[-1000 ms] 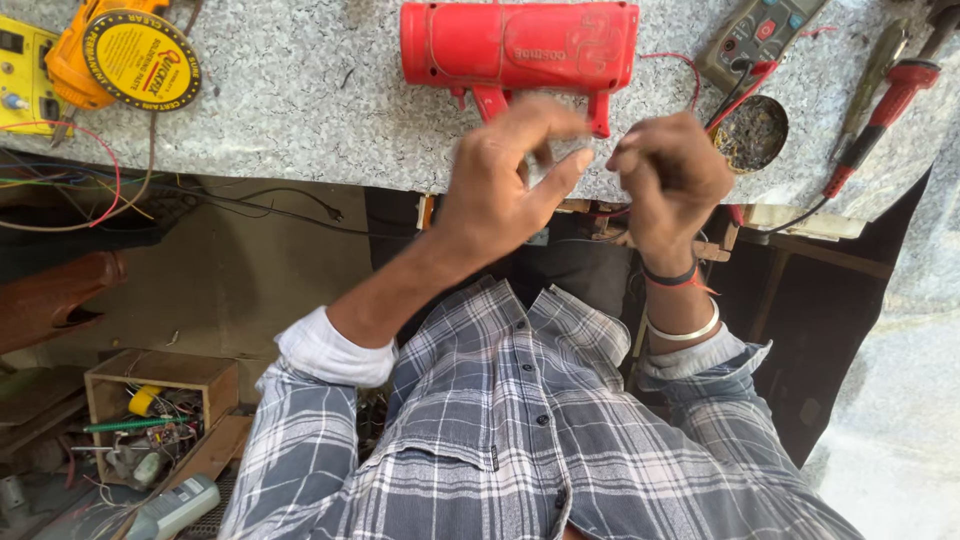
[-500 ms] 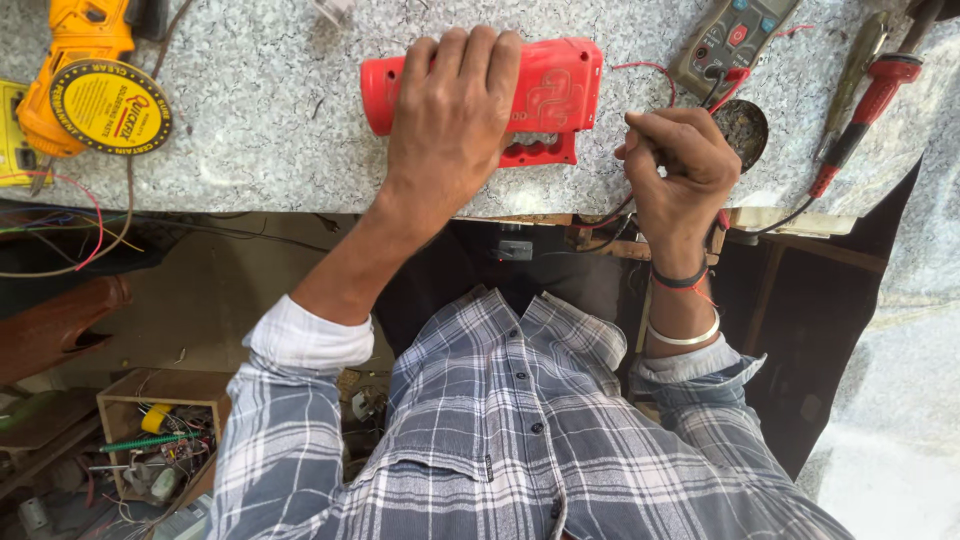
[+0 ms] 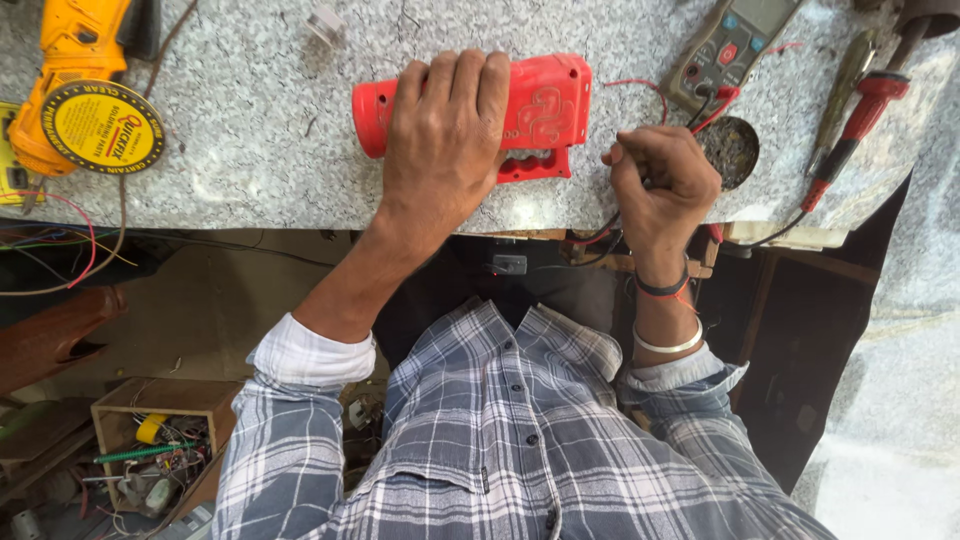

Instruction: The person assembles a red handheld electrical device by inserting a metal reflector and bulb into the housing, connecting wires, and securing the casing with a screwdriver. The person then tests the device by turning it on and off.

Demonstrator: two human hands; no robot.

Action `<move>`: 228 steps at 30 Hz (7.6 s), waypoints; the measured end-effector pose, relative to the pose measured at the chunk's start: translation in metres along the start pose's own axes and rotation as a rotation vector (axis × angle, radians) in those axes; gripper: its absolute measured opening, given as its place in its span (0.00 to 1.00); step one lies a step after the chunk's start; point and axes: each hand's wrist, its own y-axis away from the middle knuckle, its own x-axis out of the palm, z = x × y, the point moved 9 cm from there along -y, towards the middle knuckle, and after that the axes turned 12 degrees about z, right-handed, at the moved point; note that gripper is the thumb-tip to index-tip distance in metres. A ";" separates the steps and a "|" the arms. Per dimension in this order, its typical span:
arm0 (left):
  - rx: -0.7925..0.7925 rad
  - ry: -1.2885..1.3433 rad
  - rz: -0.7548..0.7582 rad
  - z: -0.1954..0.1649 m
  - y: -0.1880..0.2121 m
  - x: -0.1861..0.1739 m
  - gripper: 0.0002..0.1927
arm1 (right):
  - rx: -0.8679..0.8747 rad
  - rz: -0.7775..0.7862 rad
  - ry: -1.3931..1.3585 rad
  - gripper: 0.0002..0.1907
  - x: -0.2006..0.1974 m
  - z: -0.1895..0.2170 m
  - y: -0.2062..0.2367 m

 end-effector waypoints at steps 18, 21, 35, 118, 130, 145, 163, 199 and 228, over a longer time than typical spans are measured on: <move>-0.088 -0.019 0.069 0.002 -0.005 0.003 0.32 | 0.014 -0.029 -0.028 0.07 0.003 0.009 -0.004; -0.229 -0.047 0.039 0.004 -0.007 0.009 0.31 | -0.056 0.045 0.179 0.08 0.012 0.030 -0.006; -0.297 -0.075 -0.058 0.001 -0.003 0.006 0.34 | -0.119 0.238 0.443 0.10 0.064 0.054 -0.021; -0.451 0.035 -0.049 0.021 -0.015 0.009 0.44 | -0.482 0.019 -0.027 0.49 0.054 0.053 -0.004; -0.447 0.016 -0.069 0.020 -0.015 0.007 0.46 | -0.535 0.112 0.022 0.49 0.058 0.070 -0.005; -0.426 -0.059 0.017 0.011 -0.018 0.003 0.39 | -0.540 0.104 0.462 0.49 0.050 0.090 -0.018; -0.326 0.244 0.162 0.020 -0.007 0.016 0.48 | -0.385 0.045 0.311 0.44 0.020 0.073 -0.044; -0.373 0.274 0.178 0.023 -0.010 0.017 0.48 | -0.442 0.491 0.804 0.12 0.017 0.117 -0.072; -0.380 0.319 0.234 0.024 -0.014 0.020 0.46 | -0.329 0.727 1.252 0.22 0.030 0.114 -0.092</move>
